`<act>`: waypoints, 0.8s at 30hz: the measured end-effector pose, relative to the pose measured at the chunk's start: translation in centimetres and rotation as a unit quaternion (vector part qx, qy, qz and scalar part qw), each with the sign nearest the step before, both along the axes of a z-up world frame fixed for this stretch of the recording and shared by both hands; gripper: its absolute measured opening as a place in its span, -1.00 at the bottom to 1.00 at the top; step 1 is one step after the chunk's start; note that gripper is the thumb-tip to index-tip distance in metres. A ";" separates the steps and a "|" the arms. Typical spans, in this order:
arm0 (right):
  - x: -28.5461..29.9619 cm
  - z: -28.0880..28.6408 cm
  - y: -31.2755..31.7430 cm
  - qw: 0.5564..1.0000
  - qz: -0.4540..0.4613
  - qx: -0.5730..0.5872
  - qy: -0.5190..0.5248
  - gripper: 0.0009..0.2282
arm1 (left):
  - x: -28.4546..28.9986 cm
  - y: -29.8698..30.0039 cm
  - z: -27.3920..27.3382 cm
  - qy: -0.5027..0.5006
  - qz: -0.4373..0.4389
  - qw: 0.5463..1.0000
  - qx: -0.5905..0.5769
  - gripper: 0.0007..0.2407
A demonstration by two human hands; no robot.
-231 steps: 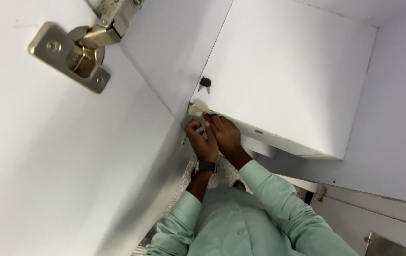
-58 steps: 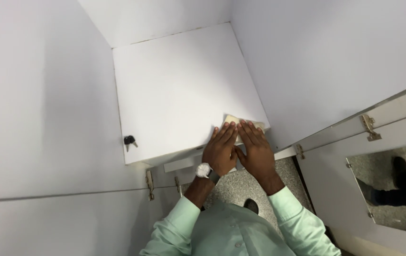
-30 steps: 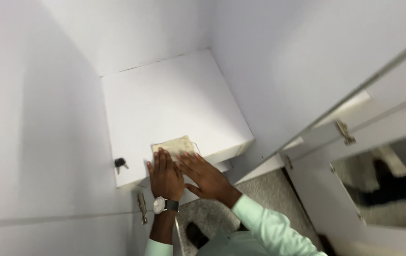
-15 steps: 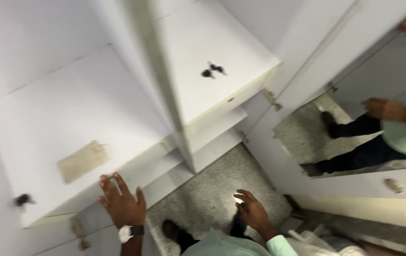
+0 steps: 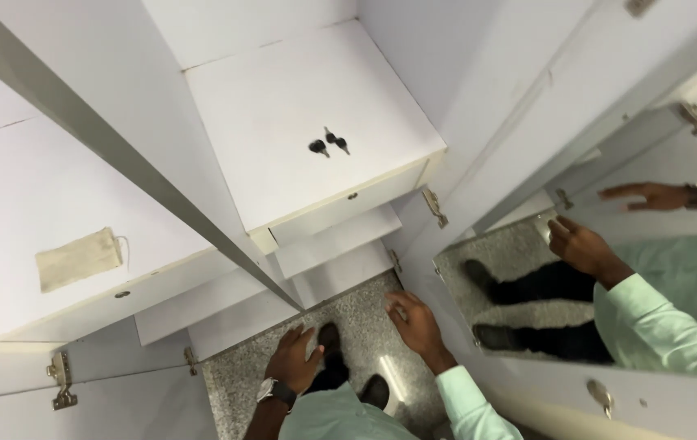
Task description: The person cleans the interior of a white wall-mounted cabinet using a cloth. They wipe the top surface, open a drawer to clean its interior, and then close the drawer. The person also uses a key to unlock and lock the cabinet door.
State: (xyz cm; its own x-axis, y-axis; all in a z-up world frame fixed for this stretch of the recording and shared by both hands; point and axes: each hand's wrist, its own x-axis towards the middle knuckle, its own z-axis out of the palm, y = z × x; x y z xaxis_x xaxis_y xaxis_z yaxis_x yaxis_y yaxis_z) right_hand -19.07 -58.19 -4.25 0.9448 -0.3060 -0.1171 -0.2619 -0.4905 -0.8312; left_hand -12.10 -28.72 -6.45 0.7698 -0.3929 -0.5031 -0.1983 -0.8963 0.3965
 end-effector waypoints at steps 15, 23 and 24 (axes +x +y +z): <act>25.8 11.9 -2.3 0.979 0.024 -0.080 -0.184 -0.76 | 15.6 -14.4 14.9 -0.303 0.060 0.877 -0.368 -0.70; 31.2 12.3 -0.7 0.946 -0.043 -0.245 -0.207 -0.65 | 24.0 -16.9 12.6 -0.338 0.065 0.886 -0.310 -0.71; 31.3 11.4 -0.6 0.918 -0.052 -0.309 -0.244 -0.73 | 24.4 -16.8 12.4 -0.281 0.094 0.902 -0.313 -0.73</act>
